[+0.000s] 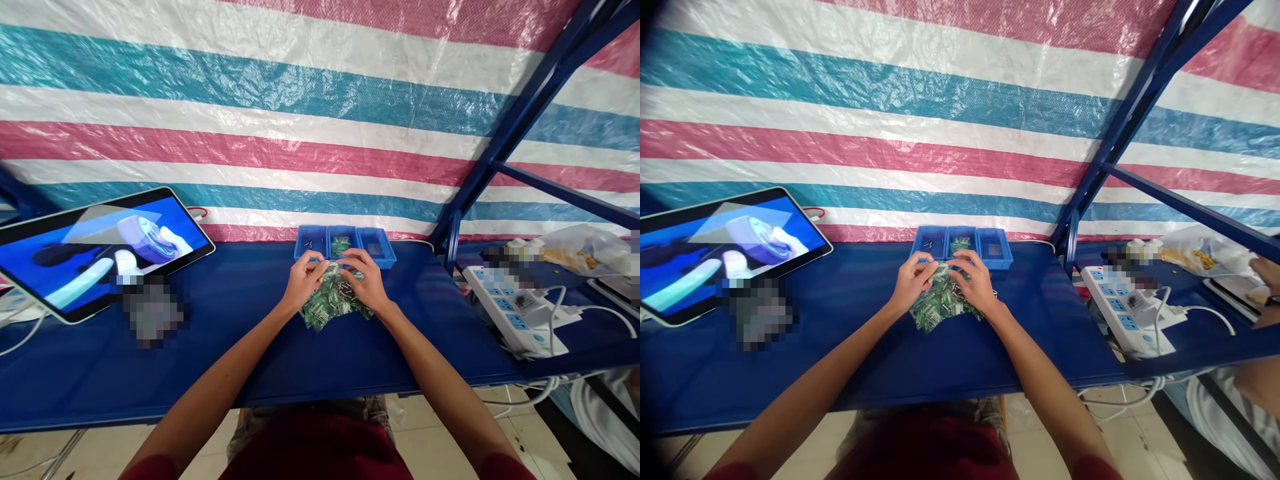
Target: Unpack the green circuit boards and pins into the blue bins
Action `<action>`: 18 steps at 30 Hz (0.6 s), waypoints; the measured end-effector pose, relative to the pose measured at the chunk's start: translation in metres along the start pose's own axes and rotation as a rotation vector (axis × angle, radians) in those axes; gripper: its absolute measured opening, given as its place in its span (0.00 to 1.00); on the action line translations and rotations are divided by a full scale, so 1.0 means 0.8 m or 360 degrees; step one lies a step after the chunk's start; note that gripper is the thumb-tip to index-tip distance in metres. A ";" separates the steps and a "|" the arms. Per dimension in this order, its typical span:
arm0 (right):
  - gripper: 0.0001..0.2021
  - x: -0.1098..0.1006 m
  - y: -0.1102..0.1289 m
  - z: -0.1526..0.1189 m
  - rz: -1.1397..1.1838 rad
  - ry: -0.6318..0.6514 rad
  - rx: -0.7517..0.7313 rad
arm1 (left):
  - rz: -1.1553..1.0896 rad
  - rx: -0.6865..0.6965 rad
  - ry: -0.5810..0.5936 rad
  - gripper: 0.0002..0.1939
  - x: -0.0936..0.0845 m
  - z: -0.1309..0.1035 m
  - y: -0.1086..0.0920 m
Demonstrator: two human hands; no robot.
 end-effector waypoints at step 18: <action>0.13 0.001 -0.006 -0.006 0.0080 -0.0016 0.0256 | 0.0487 0.0191 -0.0183 0.21 -0.010 -0.004 -0.005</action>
Point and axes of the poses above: each hand's wrist, its own z-axis towards the middle knuckle, its own x-axis out of the palm, y = z × x, the point moved 6 cm from there along z, towards the middle knuckle, and after that the axes turned 8 degrees about -x, right-handed, at the moved point
